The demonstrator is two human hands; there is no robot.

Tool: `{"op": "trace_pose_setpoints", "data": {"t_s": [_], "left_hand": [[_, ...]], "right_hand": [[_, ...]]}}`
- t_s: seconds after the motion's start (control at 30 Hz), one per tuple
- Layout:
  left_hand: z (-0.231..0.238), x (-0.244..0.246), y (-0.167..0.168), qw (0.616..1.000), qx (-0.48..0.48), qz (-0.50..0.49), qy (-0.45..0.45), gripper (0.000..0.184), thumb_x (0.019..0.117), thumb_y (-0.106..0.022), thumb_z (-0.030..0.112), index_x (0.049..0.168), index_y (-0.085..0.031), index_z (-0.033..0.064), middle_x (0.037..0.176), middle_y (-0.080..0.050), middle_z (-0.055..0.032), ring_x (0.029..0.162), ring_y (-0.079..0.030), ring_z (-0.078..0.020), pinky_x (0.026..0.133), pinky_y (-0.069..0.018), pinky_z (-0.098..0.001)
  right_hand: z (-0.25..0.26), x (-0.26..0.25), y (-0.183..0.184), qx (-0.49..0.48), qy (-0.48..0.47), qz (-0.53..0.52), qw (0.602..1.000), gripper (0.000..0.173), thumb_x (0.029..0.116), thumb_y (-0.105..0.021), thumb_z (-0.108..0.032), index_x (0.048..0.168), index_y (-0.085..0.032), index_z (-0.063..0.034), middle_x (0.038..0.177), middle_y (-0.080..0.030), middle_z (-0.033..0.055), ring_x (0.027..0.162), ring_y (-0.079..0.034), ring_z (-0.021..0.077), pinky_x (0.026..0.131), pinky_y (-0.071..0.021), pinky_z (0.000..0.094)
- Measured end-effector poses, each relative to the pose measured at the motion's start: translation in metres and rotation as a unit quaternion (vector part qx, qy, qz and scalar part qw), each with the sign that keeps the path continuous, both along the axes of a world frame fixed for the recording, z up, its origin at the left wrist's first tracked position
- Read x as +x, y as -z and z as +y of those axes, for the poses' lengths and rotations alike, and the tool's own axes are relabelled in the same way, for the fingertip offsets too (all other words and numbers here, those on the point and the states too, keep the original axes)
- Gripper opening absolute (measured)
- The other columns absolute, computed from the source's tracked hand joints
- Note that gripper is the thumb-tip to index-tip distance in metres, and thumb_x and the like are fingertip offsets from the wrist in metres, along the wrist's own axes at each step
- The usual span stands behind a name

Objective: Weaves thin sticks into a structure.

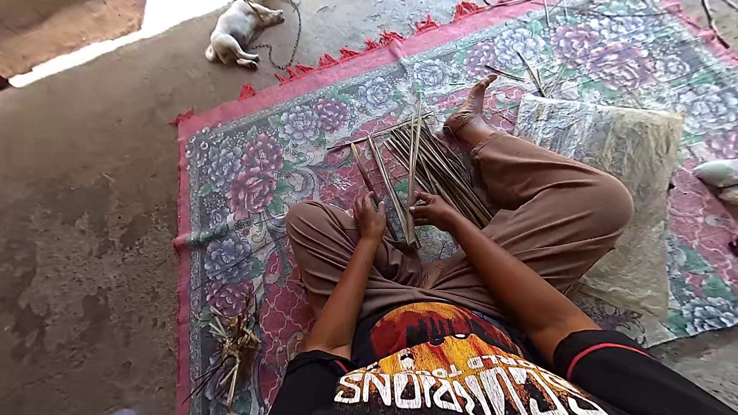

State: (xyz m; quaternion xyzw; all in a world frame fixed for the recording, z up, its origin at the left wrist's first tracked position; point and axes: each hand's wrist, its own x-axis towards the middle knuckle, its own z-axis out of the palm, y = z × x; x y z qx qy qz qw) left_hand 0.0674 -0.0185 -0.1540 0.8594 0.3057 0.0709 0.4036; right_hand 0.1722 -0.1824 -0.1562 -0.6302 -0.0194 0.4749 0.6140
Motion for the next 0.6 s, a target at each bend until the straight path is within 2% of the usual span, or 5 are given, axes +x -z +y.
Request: {"op": "trace_pose_setpoints", "data": {"t_s": [0.07, 0.17, 0.23, 0.4, 0.6], "left_hand": [[-0.010, -0.003, -0.012, 0.998, -0.042, -0.026, 0.034, 0.036, 0.1063, -0.055, 0.026, 0.131, -0.063, 0.0012, 0.126, -0.062, -0.0239, 0.113, -0.062, -0.0380, 0.097, -0.0486, -0.0558], [-0.019, -0.010, -0.026, 0.957, -0.283, -0.013, 0.062, 0.039, 0.1078, -0.050, 0.039, 0.129, -0.063, 0.0082, 0.110, -0.069, -0.0106, 0.085, -0.062, -0.0161, 0.073, -0.0512, -0.0353], [-0.018, -0.009, -0.019, 0.932, -0.360, -0.035, 0.037, 0.028, 0.1051, -0.058, 0.027, 0.125, -0.064, 0.0087, 0.102, -0.068, -0.0067, 0.076, -0.060, -0.0095, 0.064, -0.0493, -0.0273], [-0.016, -0.014, -0.009, 0.921, -0.385, -0.053, -0.012, 0.016, 0.0987, -0.067, 0.014, 0.113, -0.062, 0.0086, 0.091, -0.066, -0.0043, 0.068, -0.060, -0.0086, 0.058, -0.0506, -0.0243], [-0.022, -0.008, -0.013, 0.884, -0.457, -0.047, -0.092, 0.010, 0.1023, -0.062, 0.014, 0.105, -0.064, 0.0050, 0.081, -0.065, -0.0035, 0.061, -0.060, -0.0087, 0.056, -0.0533, -0.0234]], "right_hand": [[-0.005, -0.005, -0.001, 0.037, -0.007, 0.011, 0.999, 0.029, 0.1030, -0.055, -0.002, 0.132, -0.051, -0.0060, 0.103, -0.066, 0.0137, 0.082, -0.069, 0.0227, 0.075, -0.0596, 0.0429], [-0.008, -0.010, 0.001, 0.064, -0.063, 0.013, 0.996, 0.027, 0.1035, -0.053, -0.003, 0.130, -0.052, -0.0074, 0.100, -0.067, 0.0099, 0.079, -0.068, 0.0192, 0.073, -0.0594, 0.0407], [-0.006, -0.014, -0.002, 0.066, -0.091, 0.024, 0.993, 0.025, 0.1040, -0.052, -0.003, 0.129, -0.052, -0.0054, 0.098, -0.067, 0.0099, 0.079, -0.068, 0.0188, 0.074, -0.0595, 0.0397], [0.000, -0.025, 0.000, 0.039, -0.058, -0.009, 0.998, 0.018, 0.1058, -0.055, -0.011, 0.122, -0.058, -0.0023, 0.096, -0.068, 0.0112, 0.078, -0.070, 0.0195, 0.071, -0.0606, 0.0396], [0.011, -0.034, 0.012, 0.060, 0.009, -0.175, 0.983, 0.008, 0.1017, -0.057, -0.001, 0.107, -0.060, 0.0047, 0.079, -0.061, 0.0067, 0.066, -0.060, 0.0109, 0.066, -0.0549, 0.0308]]}}
